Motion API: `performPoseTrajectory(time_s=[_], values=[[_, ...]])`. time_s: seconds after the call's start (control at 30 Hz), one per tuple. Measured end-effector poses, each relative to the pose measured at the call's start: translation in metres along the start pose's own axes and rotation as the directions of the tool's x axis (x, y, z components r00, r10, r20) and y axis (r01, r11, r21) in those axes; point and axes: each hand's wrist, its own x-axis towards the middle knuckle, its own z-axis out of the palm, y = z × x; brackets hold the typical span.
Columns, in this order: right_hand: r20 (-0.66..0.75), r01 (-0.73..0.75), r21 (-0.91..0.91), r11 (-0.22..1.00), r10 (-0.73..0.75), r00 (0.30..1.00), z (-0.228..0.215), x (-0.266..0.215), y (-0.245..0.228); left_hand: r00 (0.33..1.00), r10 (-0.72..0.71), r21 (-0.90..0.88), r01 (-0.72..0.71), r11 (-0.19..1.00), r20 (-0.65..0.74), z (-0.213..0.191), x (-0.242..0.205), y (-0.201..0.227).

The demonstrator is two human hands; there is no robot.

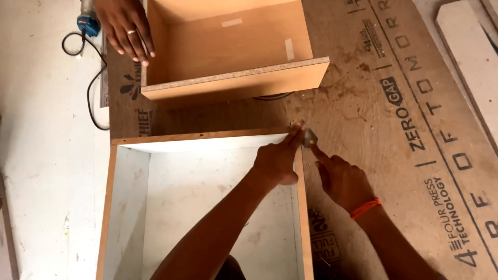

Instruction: Assembling and finishing wooden drawer components using hand tools.

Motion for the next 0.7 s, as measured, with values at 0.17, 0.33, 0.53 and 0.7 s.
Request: performPoseTrajectory(time_s=[0.17,0.33,0.53,0.7], values=[[0.020,0.016,0.005,1.000,-0.016,1.000,0.007,0.000,0.006,0.991,-0.028,-0.017,0.031,0.999,0.131,-0.014,-0.016,0.007],[0.026,-0.020,0.002,1.000,0.020,0.999,0.001,-0.010,-0.004,0.995,-0.040,-0.064,0.046,0.997,0.093,-0.014,-0.010,0.004],[0.035,0.020,-0.015,1.000,-0.019,0.999,0.004,-0.004,0.004,0.991,-0.069,-0.009,0.070,0.997,0.114,-0.028,-0.013,0.008],[0.010,0.052,0.020,0.998,-0.052,0.999,0.004,0.011,0.007,0.995,-0.061,0.033,0.059,0.998,0.075,-0.024,-0.001,-0.001]])
